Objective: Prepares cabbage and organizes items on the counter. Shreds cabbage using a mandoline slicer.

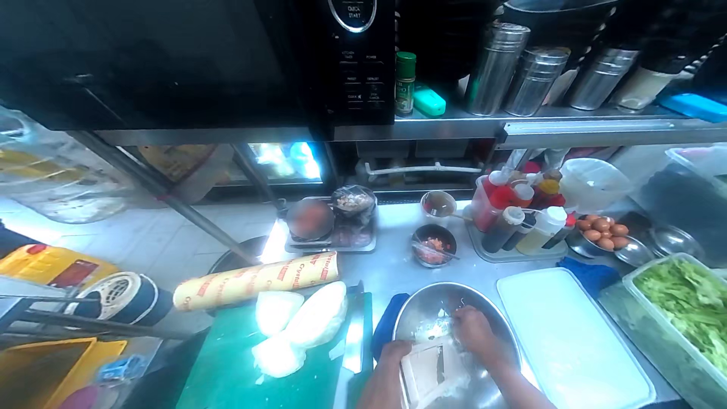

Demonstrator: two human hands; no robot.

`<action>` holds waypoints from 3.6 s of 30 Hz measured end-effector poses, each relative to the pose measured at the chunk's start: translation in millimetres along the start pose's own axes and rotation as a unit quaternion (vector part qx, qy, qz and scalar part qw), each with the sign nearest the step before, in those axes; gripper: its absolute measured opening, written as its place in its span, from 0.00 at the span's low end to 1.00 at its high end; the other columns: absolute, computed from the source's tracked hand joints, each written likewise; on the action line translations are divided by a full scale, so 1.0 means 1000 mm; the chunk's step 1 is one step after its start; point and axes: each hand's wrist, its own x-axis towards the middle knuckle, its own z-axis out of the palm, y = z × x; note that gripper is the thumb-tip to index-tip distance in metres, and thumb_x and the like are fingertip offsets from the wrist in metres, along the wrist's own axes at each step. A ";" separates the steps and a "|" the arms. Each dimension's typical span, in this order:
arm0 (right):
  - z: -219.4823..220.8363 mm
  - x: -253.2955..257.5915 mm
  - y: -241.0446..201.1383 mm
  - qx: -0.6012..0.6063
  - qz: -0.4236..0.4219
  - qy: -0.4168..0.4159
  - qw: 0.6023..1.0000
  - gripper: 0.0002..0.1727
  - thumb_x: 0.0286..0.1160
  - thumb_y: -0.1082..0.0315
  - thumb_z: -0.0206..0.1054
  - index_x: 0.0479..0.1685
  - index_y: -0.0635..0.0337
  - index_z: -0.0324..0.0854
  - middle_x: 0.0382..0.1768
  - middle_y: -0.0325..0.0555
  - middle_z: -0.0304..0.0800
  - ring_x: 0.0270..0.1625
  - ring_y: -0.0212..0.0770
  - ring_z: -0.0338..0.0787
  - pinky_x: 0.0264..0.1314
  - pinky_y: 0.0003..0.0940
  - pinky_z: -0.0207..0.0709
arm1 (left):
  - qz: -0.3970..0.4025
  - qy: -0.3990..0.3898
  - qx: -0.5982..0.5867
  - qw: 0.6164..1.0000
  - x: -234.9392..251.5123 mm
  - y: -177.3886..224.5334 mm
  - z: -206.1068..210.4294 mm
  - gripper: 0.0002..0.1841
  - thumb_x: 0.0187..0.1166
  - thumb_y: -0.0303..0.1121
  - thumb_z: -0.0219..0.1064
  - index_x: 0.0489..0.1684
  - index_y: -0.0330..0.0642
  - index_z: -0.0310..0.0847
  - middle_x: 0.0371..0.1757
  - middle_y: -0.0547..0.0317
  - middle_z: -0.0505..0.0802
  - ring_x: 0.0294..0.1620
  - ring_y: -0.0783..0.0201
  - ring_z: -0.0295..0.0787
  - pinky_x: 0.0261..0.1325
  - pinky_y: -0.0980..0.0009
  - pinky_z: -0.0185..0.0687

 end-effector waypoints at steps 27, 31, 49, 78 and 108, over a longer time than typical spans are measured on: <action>0.000 0.021 -0.025 -0.002 -0.022 -0.003 1.000 0.17 0.73 0.50 0.69 0.51 0.49 0.93 0.55 0.45 0.93 0.63 0.48 0.90 0.68 0.55 0.83 | -0.005 0.007 0.012 1.000 -0.003 0.003 0.002 0.53 0.49 0.50 0.91 0.77 0.38 0.65 0.73 0.42 0.81 0.71 0.57 0.84 0.70 0.59 0.87; 0.010 0.026 -0.034 -0.061 -0.015 -0.054 0.997 0.17 0.75 0.56 0.67 0.56 0.54 0.89 0.61 0.54 0.89 0.64 0.57 0.89 0.64 0.60 0.84 | -0.004 0.013 0.015 1.000 -0.005 0.001 0.003 0.53 0.49 0.50 0.91 0.78 0.38 0.65 0.73 0.42 0.81 0.70 0.57 0.84 0.69 0.60 0.87; 0.002 0.031 -0.039 -0.094 -0.038 -0.136 0.986 0.23 0.64 0.58 0.71 0.59 0.58 0.85 0.62 0.57 0.87 0.64 0.60 0.88 0.61 0.64 0.83 | -0.024 0.017 0.021 0.999 -0.005 0.004 0.006 0.53 0.50 0.50 0.91 0.77 0.37 0.66 0.73 0.42 0.81 0.72 0.57 0.84 0.71 0.59 0.86; -0.015 0.023 0.017 0.479 0.093 -0.036 0.872 0.13 0.60 0.64 0.77 0.38 0.57 0.79 0.29 0.49 0.90 0.26 0.46 0.89 0.26 0.45 0.83 | 0.001 0.230 -0.193 0.954 -0.021 0.038 -0.045 0.57 0.41 0.32 0.95 0.80 0.46 0.60 0.74 0.43 0.84 0.68 0.44 0.86 0.65 0.48 0.90; -0.037 -0.037 0.041 0.299 0.021 -0.090 0.950 0.13 0.71 0.54 0.74 0.49 0.47 0.94 0.43 0.41 0.96 0.42 0.40 0.94 0.49 0.47 0.90 | -0.187 0.363 -0.357 0.840 -0.006 0.024 -0.036 0.51 0.52 0.26 0.88 0.80 0.42 0.57 0.65 0.42 0.85 0.60 0.47 0.88 0.55 0.49 0.93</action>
